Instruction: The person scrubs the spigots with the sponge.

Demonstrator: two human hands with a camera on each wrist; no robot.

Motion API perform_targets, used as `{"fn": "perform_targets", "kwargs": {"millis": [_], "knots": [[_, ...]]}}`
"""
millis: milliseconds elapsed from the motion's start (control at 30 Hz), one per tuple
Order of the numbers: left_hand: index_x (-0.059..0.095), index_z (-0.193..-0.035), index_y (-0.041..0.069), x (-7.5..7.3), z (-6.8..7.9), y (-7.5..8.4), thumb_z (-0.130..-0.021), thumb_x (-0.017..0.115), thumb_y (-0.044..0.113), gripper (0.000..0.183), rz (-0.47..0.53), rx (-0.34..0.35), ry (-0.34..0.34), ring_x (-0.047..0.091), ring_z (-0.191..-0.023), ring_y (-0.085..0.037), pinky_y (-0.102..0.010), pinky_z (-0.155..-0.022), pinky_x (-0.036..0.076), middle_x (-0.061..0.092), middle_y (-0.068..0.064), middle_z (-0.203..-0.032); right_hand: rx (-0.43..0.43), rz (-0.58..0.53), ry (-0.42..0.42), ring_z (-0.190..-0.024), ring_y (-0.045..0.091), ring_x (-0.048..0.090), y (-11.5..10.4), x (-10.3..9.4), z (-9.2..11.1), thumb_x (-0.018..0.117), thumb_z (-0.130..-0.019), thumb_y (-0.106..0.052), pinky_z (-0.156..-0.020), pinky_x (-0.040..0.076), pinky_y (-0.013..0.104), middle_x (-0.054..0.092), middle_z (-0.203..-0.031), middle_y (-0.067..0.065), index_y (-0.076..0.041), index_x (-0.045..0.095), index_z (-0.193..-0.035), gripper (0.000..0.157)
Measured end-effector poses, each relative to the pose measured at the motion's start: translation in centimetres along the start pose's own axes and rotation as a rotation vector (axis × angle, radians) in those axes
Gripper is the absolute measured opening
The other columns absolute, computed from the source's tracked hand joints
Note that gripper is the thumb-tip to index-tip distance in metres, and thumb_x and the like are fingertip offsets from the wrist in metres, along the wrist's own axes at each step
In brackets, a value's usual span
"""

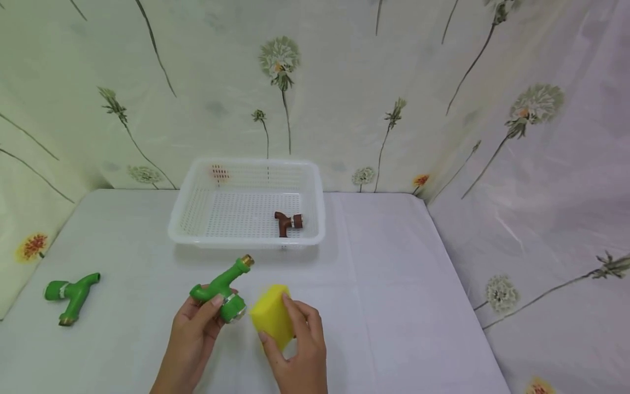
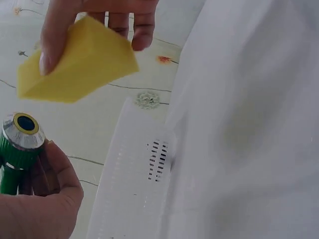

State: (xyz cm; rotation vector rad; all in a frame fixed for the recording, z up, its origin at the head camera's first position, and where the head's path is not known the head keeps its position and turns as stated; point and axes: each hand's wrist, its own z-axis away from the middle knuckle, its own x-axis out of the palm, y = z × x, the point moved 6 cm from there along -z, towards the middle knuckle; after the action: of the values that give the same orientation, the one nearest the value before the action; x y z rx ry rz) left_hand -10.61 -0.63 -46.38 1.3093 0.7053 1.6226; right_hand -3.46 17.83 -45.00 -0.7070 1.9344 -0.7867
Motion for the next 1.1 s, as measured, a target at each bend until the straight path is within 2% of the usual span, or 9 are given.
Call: {"fn": "perform_targets", "kwargs": {"millis": [167,333,500,567,733,800,900,1000,1100], "knots": [[0.056,-0.123,0.007,-0.7,-2.0,2.2,-0.09,0.069,0.019,0.037,-0.308,0.071,0.016,0.066,-0.102,-0.021,-0.025,-0.088,0.051,0.064,-0.015,-0.115,0.105,-0.035,0.011,-0.103,0.011,0.054,1.2,-1.0,0.6,0.081,-0.08,-0.03,-0.067,0.051,0.027,0.053,-0.123,-0.008,-0.029,0.051,-0.139,0.066],[0.061,-0.122,0.012,-1.0,-4.8,4.9,-0.087,0.072,0.038,0.045,-0.562,0.15,-0.024,0.065,-0.095,-0.017,-0.022,-0.081,0.051,0.068,-0.01,-0.105,0.141,-0.089,0.007,-0.103,0.011,0.054,1.8,-1.6,1.5,0.082,-0.079,-0.025,-0.064,0.052,0.027,0.054,-0.121,-0.008,-0.028,0.053,-0.137,0.065],[0.059,-0.129,0.013,0.1,-8.1,7.3,-0.084,0.07,0.052,0.061,-0.802,0.194,-0.1,0.055,-0.091,-0.021,-0.03,-0.072,0.048,0.065,-0.007,-0.108,0.184,-0.094,0.015,-0.095,0.011,0.055,2.7,-2.2,2.7,0.083,-0.077,-0.023,-0.061,0.053,0.027,0.056,-0.119,-0.007,-0.028,0.055,-0.135,0.064],[0.056,-0.131,0.012,0.9,-9.8,7.9,-0.084,0.069,0.053,0.063,-0.835,0.199,-0.151,0.058,-0.093,-0.022,-0.034,-0.075,0.05,0.064,-0.007,-0.11,0.212,-0.09,0.016,-0.093,0.012,0.055,2.9,-2.4,3.2,0.083,-0.078,-0.024,-0.061,0.053,0.027,0.056,-0.118,-0.007,-0.027,0.056,-0.134,0.063],[0.05,-0.126,0.009,2.2,-14.9,8.2,-0.086,0.07,0.047,0.06,-0.834,0.141,-0.244,0.068,-0.093,-0.02,-0.045,-0.089,0.049,0.065,-0.009,-0.109,0.278,-0.121,0.004,-0.092,0.013,0.056,3.3,-2.7,4.4,0.081,-0.079,-0.026,-0.061,0.054,0.028,0.056,-0.117,-0.007,-0.027,0.055,-0.134,0.061],[0.049,-0.123,0.007,2.5,-17.2,7.7,-0.087,0.071,0.043,0.055,-0.852,0.102,-0.252,0.069,-0.091,-0.022,-0.046,-0.093,0.048,0.066,-0.013,-0.107,0.294,-0.13,-0.002,-0.093,0.014,0.056,3.4,-2.7,4.8,0.081,-0.08,-0.026,-0.061,0.054,0.029,0.056,-0.117,-0.006,-0.027,0.055,-0.135,0.06],[0.053,-0.121,0.004,3.1,-20.2,6.5,-0.088,0.071,0.035,0.049,-0.877,0.038,-0.262,0.069,-0.092,-0.027,-0.044,-0.09,0.051,0.067,-0.016,-0.104,0.307,-0.132,-0.018,-0.093,0.014,0.056,3.5,-2.6,5.3,0.08,-0.081,-0.027,-0.061,0.054,0.028,0.055,-0.118,-0.006,-0.028,0.054,-0.135,0.06],[0.055,-0.121,0.002,3.4,-22.4,5.1,-0.089,0.071,0.028,0.045,-0.905,-0.057,-0.248,0.069,-0.092,-0.029,-0.04,-0.085,0.054,0.068,-0.017,-0.102,0.309,-0.143,-0.039,-0.096,0.014,0.055,3.4,-2.5,5.6,0.079,-0.081,-0.029,-0.062,0.054,0.028,0.054,-0.12,-0.006,-0.03,0.052,-0.136,0.061],[0.057,-0.121,0.001,3.6,-23.7,4.1,-0.089,0.071,0.027,0.043,-1.041,-0.122,-0.252,0.068,-0.093,-0.029,-0.038,-0.083,0.054,0.066,-0.016,-0.105,0.313,-0.153,-0.043,-0.096,0.015,0.056,3.2,-2.5,5.7,0.08,-0.08,-0.031,-0.063,0.054,0.027,0.054,-0.12,-0.006,-0.032,0.053,-0.135,0.061]]}}
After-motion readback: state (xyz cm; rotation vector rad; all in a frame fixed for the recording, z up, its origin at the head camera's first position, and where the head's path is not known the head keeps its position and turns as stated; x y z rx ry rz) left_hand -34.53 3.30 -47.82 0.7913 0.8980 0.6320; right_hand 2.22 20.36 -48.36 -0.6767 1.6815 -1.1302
